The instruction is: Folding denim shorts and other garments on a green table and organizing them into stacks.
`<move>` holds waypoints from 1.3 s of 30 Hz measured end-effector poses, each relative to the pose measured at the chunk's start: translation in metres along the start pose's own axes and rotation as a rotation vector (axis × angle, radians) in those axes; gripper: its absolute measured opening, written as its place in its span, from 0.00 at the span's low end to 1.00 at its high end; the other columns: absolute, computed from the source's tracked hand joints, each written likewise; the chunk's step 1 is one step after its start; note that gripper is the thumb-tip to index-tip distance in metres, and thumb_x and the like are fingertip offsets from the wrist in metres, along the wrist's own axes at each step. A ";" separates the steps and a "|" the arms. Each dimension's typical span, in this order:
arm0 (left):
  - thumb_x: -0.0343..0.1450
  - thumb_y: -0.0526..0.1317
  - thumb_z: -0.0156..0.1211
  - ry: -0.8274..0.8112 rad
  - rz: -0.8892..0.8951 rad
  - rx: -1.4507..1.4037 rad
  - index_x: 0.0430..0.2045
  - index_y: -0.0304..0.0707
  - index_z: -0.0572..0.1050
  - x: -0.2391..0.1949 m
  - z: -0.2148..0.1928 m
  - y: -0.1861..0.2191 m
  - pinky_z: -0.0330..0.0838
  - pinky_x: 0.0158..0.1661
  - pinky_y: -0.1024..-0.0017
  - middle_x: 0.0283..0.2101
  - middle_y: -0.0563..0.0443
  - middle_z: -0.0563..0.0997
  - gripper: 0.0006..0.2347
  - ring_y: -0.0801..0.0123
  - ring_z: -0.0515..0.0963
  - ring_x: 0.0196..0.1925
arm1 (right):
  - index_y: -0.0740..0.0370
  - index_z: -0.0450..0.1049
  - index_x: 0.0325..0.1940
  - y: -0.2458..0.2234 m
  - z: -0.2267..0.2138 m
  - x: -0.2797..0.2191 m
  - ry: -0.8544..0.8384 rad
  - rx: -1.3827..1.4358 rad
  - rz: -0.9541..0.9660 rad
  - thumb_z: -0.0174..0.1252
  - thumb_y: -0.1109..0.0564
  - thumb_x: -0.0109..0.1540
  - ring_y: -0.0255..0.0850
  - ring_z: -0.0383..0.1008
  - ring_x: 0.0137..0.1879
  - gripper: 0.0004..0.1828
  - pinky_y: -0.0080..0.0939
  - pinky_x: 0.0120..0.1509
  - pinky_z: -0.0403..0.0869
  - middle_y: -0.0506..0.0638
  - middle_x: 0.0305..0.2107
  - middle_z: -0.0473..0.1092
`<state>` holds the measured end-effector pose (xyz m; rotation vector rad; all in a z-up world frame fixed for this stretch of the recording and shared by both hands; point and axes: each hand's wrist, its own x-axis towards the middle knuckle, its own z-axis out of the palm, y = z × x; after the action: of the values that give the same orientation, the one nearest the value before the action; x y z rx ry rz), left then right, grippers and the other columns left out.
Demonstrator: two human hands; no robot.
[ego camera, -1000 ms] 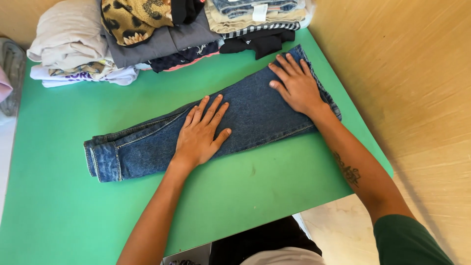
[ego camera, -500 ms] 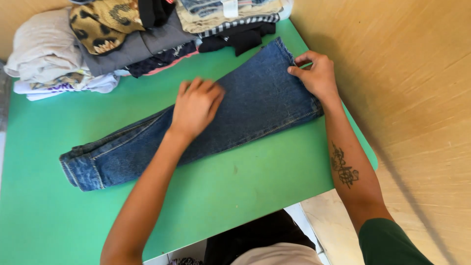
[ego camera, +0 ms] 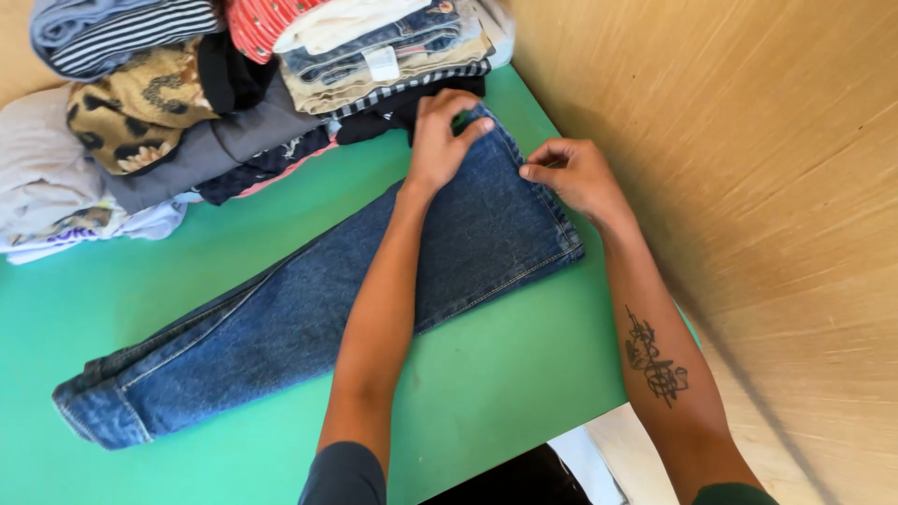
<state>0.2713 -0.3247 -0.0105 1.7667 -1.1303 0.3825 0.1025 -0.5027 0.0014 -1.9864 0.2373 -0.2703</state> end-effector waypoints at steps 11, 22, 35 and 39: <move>0.74 0.60 0.46 -0.213 -0.510 0.432 0.50 0.53 0.71 -0.002 0.007 0.039 0.70 0.42 0.40 0.41 0.34 0.83 0.18 0.29 0.80 0.43 | 0.53 0.72 0.41 0.013 0.014 0.003 0.052 0.006 0.080 0.62 0.54 0.65 0.30 0.63 0.32 0.06 0.36 0.35 0.61 0.43 0.24 0.69; 0.73 0.64 0.42 -0.191 -0.529 0.530 0.49 0.47 0.75 -0.012 0.005 0.025 0.71 0.33 0.41 0.37 0.36 0.82 0.25 0.31 0.80 0.39 | 0.53 0.72 0.37 -0.009 0.020 -0.005 0.069 -0.209 0.096 0.65 0.52 0.61 0.33 0.64 0.26 0.08 0.40 0.32 0.61 0.46 0.19 0.72; 0.73 0.54 0.41 -0.268 -0.589 0.456 0.44 0.45 0.76 -0.015 0.005 0.007 0.69 0.44 0.38 0.44 0.31 0.82 0.19 0.26 0.78 0.46 | 0.60 0.60 0.72 -0.018 0.085 0.048 0.100 -0.108 -0.541 0.45 0.52 0.73 0.47 0.69 0.67 0.23 0.44 0.72 0.64 0.57 0.63 0.69; 0.73 0.48 0.37 -0.318 -0.505 0.368 0.45 0.43 0.74 -0.016 -0.001 -0.014 0.67 0.47 0.35 0.48 0.29 0.80 0.17 0.26 0.77 0.49 | 0.39 0.41 0.81 -0.015 0.092 0.052 0.002 -0.245 -0.427 0.32 0.38 0.75 0.43 0.58 0.79 0.29 0.55 0.76 0.41 0.52 0.71 0.65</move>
<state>0.2749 -0.3143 -0.0286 2.4211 -0.8097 -0.0036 0.1796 -0.4318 -0.0180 -2.2692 -0.1657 -0.5358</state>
